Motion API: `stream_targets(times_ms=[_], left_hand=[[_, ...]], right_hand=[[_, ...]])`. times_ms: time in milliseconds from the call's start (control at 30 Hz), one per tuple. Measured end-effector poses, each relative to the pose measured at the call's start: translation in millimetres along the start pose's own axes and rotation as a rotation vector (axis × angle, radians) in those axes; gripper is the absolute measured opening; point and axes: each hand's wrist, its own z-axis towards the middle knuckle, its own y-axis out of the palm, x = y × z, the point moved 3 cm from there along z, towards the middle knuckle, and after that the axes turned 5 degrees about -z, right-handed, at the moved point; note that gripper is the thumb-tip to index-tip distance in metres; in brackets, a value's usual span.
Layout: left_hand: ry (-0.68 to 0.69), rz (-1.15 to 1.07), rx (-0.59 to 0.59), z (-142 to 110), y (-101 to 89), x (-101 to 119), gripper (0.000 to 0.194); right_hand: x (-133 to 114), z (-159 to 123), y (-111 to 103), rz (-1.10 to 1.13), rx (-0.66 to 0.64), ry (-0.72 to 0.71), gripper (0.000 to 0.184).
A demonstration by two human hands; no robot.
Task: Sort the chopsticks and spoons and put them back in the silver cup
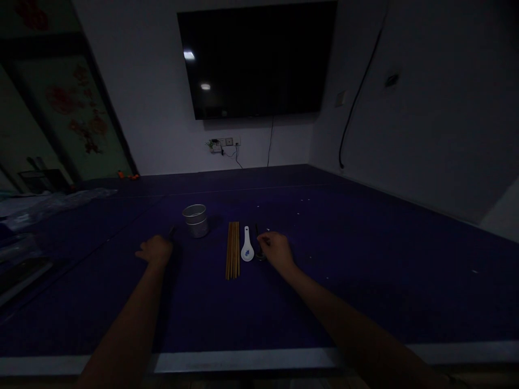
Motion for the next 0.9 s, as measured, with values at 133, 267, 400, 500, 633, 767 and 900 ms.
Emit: stream_targets(times_ms=[133, 267, 400, 500, 633, 767, 900], left_hand=[[-0.083, -0.166, 0.268, -7.4, -26.5, 17.6, 0.026], [0.235, -0.471, 0.581, -27.0, -47.1, 50.2, 0.024], [0.754, -0.578, 0.519, -73.0, -35.8, 91.1, 0.019], [1.105, -0.601, 0.329, -115.2, -15.9, 117.3, 0.012], [1.216, -0.615, 0.193, -145.8, 3.9, 132.1, 0.014], [1.207, -0.627, 0.040, -150.3, 10.5, 133.7, 0.017], [1.199, -0.604, -0.029, -149.3, 4.0, 132.1, 0.025]], right_hand=[[-2.9, -0.2, -3.1, 0.005, 0.032, -0.014, 0.022], [-11.7, -1.8, -9.3, 0.057, 0.103, -0.049, 0.024], [-28.2, -8.7, -16.5, 0.147, 0.125, -0.167, 0.028], [-38.5, -14.0, -18.9, 0.218, 0.066, -0.221, 0.030], [-41.2, -13.3, -20.5, 0.393, 0.055, -0.185, 0.029], [-40.9, -8.2, -20.6, 0.492, 0.023, -0.176, 0.032], [-36.5, -2.4, -21.4, 0.592, 0.006, -0.086, 0.040]])
